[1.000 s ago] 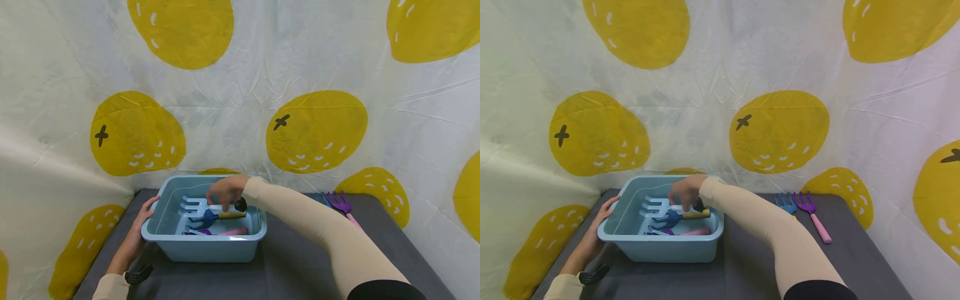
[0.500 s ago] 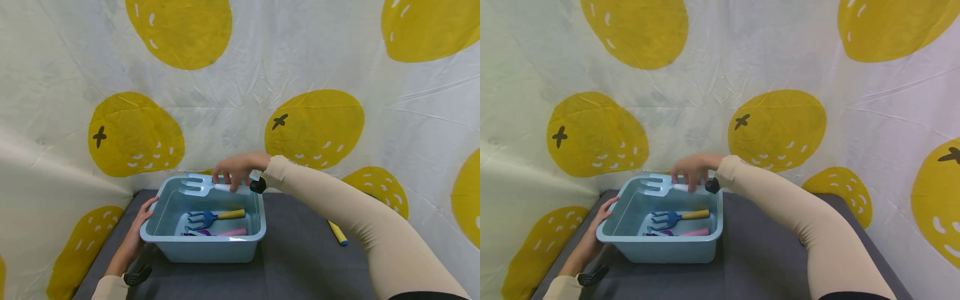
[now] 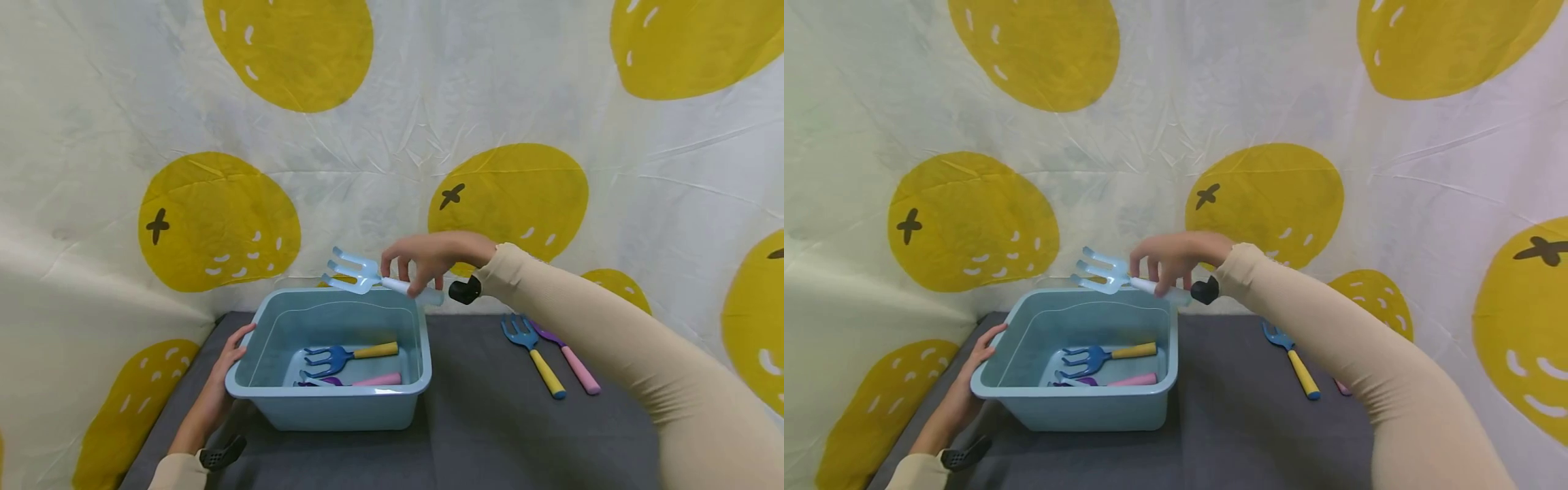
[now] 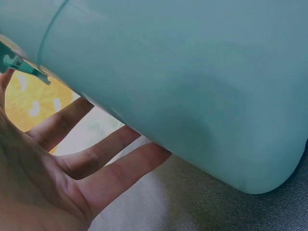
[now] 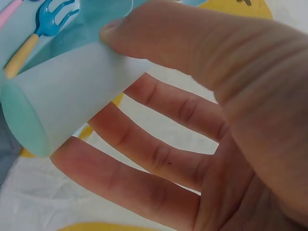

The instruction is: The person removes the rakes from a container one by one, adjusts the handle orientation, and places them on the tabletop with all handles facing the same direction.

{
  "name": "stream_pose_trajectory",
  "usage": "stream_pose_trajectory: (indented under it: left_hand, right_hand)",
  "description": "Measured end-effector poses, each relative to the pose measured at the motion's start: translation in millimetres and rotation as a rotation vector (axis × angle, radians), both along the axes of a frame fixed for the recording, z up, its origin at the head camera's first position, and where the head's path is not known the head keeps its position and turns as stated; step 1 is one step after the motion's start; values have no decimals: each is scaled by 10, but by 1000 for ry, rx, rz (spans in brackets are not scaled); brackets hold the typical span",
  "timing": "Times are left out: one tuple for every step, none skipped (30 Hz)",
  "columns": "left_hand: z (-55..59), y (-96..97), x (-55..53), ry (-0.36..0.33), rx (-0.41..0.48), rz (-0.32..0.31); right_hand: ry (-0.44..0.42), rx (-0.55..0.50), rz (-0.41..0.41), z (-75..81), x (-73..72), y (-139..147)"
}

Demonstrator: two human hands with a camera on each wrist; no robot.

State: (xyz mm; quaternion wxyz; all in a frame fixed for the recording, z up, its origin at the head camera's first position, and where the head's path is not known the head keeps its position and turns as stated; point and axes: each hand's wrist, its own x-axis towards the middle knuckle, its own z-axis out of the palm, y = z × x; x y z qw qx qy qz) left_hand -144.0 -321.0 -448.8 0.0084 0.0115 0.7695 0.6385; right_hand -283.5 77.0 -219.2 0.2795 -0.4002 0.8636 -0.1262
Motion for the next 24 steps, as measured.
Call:
stream_pose_trajectory:
  left_hand:
    - [-2, -2, -2, 0, 2, 1]
    - [-4, -5, -4, -1, 5, 2]
    - [-6, -7, -4, 3, 5, 2]
    - [-9, -10, -5, 5, 5, 1]
    - [-11, -12, -6, 6, 6, -2]
    - [-12, -12, -7, 8, 6, -4]
    - [-13, -12, -8, 8, 7, -5]
    - [-13, -12, -7, 8, 6, -5]
    - [-14, -11, -7, 8, 5, -4]
    - [-9, -9, -7, 6, 4, -1]
    - [-4, -5, -7, 4, 2, 2]
    - [0, -2, -9, 3, 1, 6]
    - [5, 2, -10, -1, 2, 7]
    - [10, 5, -12, -3, 1, 9]
    - [14, 9, -14, -6, 1, 10]
    - [18, 14, -16, -9, 2, 11]
    - [22, 18, -18, -12, 3, 13]
    - [26, 21, -20, -15, 5, 15]
    - [29, 26, -22, -18, 6, 17]
    - [31, 29, -23, -20, 6, 17]
    - [34, 32, -26, -22, 6, 18]
    - [37, 36, -29, -24, 6, 19]
    - [40, 39, -32, -26, 6, 19]
    - [41, 40, -35, -27, 6, 18]
  right_hand:
    - [1, -7, -11, -7, -3, 54]
    - [-1, -18, -26, -19, -8, 110]
    - [-4, -29, -37, -38, -18, 170]
    - [-12, -39, -49, -54, -25, 231]
    - [-14, -46, -61, -71, -31, 292]
    - [-20, -55, -70, -88, -37, 352]
    - [-25, -64, -80, -105, -41, 412]
    - [-32, -74, -91, -123, -44, 471]
    - [-43, -82, -100, -136, -46, 528]
    - [-53, -91, -110, -145, -51, 582]
    - [-59, -100, -120, -159, -60, 638]
    - [-65, -109, -128, -173, -69, 695]
    - [-70, -118, -137, -184, -75, 752]
    - [-75, -126, -148, -200, -86, 809]
    - [-78, -133, -158, -217, -95, 864]
    - [-79, -139, -165, -237, -107, 920]
    - [-80, -145, -176, -259, -119, 975]
    - [-82, -152, -187, -284, -131, 1027]
    - [-85, -158, -199, -310, -143, 1077]
    - [-89, -164, -212, -340, -158, 1126]
    - [-91, -169, -224, -370, -169, 1175]
    - [-96, -175, -235, -400, -179, 1223]
    - [-102, -181, -250, -431, -186, 1269]
    - [-105, -186, -261, -463, -192, 1316]
